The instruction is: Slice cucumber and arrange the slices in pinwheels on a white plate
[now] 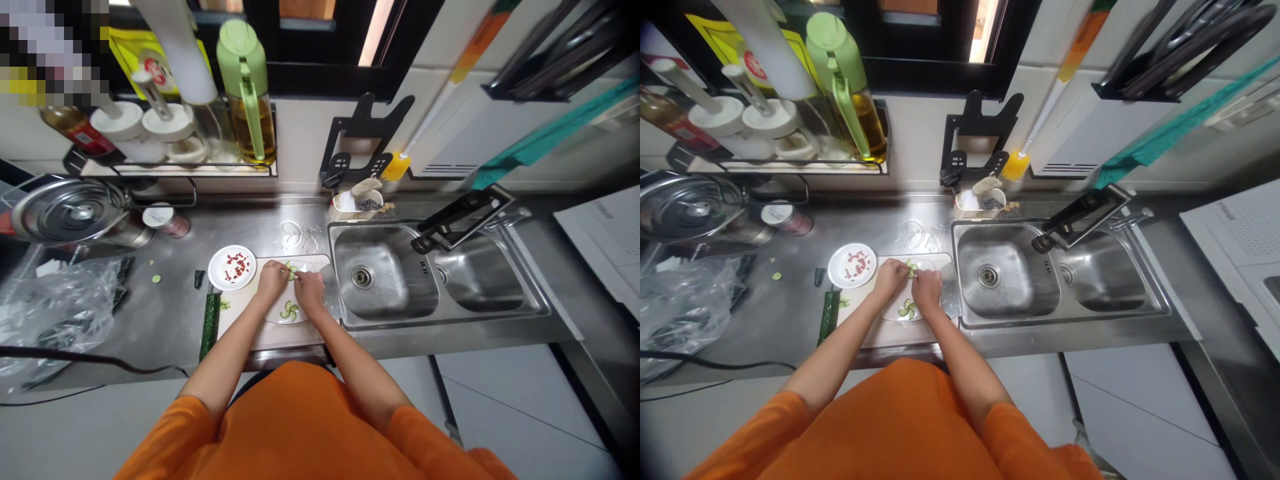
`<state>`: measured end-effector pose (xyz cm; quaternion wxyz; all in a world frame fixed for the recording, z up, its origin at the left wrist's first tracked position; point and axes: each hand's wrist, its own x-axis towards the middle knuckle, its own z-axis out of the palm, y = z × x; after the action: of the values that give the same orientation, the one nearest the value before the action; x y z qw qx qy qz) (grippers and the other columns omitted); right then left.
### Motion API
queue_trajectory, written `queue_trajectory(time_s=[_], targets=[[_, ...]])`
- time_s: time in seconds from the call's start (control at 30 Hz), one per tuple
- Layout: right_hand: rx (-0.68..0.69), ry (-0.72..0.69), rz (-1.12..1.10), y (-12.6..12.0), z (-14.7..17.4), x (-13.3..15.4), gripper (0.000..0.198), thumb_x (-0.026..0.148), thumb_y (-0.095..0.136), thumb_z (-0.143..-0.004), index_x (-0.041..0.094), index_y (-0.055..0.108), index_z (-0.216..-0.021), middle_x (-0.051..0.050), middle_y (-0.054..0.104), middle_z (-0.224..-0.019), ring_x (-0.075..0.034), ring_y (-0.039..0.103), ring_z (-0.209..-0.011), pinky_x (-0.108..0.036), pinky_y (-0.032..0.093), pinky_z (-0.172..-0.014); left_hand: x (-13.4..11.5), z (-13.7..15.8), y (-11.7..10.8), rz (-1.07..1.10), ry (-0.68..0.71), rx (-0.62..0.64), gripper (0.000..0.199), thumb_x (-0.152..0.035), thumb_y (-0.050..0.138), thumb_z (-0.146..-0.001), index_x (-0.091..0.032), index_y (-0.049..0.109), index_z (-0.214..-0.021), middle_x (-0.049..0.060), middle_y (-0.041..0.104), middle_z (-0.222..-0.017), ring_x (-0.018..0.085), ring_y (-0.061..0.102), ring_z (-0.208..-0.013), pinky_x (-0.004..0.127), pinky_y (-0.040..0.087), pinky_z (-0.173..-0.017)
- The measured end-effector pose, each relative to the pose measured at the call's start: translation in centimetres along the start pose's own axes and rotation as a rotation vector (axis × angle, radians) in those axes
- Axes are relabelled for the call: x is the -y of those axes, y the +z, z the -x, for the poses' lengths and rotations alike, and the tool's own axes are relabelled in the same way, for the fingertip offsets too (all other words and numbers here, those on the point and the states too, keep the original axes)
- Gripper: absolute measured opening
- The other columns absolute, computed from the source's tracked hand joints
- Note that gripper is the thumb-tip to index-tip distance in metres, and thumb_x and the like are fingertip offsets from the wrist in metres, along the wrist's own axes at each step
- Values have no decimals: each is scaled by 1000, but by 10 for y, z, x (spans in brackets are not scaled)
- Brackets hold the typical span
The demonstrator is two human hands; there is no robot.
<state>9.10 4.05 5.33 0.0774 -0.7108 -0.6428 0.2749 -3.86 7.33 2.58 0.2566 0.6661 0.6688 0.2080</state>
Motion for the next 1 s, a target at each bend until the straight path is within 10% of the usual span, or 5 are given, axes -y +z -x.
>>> queue_trajectory(time_s=[1.0], targets=[[86, -49, 92, 11, -7, 3, 38, 24, 38, -93, 30, 57, -126, -8, 61, -104, -26, 40, -105, -34, 29, -77, 6, -4, 8, -1, -18, 64, 19, -17, 54, -75, -16, 73, -81, 8, 67, -86, 19, 58, -89, 30, 44, -87]])
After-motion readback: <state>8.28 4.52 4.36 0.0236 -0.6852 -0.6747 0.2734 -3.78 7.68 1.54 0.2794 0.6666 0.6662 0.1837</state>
